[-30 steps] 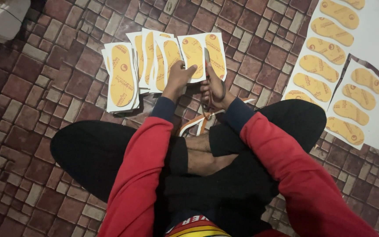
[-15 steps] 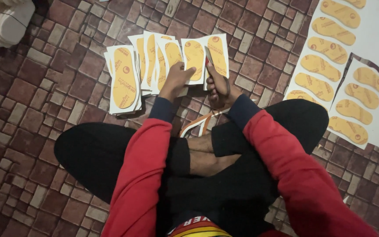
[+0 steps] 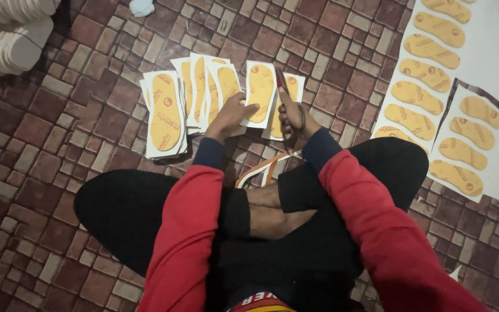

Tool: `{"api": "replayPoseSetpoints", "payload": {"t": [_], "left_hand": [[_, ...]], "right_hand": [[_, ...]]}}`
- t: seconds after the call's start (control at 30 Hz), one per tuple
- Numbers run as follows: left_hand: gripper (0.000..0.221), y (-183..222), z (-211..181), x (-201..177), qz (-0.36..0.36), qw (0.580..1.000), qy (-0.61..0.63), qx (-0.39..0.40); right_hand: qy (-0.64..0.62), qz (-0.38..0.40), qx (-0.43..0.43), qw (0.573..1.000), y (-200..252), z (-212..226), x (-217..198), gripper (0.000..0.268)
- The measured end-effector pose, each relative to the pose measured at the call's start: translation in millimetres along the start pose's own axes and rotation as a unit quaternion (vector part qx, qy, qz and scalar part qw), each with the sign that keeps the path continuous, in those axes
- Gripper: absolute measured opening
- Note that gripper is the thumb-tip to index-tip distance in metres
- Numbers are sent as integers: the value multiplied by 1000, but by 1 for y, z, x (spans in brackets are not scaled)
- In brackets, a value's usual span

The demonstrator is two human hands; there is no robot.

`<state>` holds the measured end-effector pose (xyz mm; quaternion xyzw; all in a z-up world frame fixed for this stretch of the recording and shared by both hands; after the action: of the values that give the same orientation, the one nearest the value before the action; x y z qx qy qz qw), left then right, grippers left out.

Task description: Cutting out individual insole shapes from a printed sheet using scissors while sitting on the floor.

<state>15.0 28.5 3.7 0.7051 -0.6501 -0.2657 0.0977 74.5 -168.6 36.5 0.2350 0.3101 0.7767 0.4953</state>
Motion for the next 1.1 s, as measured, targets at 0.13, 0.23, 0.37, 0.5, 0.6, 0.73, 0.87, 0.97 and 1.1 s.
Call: {"api": "replayPoseSetpoints", "payload": {"t": [0.13,0.23,0.37,0.5,0.6,0.73,0.87,0.97,1.1], "left_hand": [[50,-13,8,10,-30,998,-10,49],[41,0,-5,32,-6,993,-74,87],[61,-6,2,50,24,987,-124,99],[80,9,-19,49,53,995,-73,46],[81,5,-14,49,46,996,-65,51],[70,10,-32,34,-1,991,-85,100],[78,59,-76,-6,-93,979,-143,108],[85,79,-81,-27,-161,961,-211,79],[89,61,-48,-24,-314,848,-422,61]], "right_hand": [[2,-85,-63,994,10,5,-9,54],[246,-170,-125,946,16,11,-19,75],[312,-174,-136,924,-15,-20,-34,53],[244,-113,-138,953,-35,-29,-24,58],[73,-80,-61,992,39,5,18,38],[146,-51,-49,987,-22,-27,-25,40],[446,-106,-156,875,6,34,-54,43],[607,-187,-158,756,4,73,-99,31],[646,-252,-119,711,82,134,-123,37]]}}
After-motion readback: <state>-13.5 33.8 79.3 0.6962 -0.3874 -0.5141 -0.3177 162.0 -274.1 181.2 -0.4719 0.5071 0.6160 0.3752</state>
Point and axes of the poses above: each hand's wrist, its own y-axis away from the middle knuckle, its own x-axis out of the palm, z = x × y, the point moved 3 cm from there along -y, towards the middle knuckle, and after that the axes turned 6 degrees about -y, right-handed, at the moved point
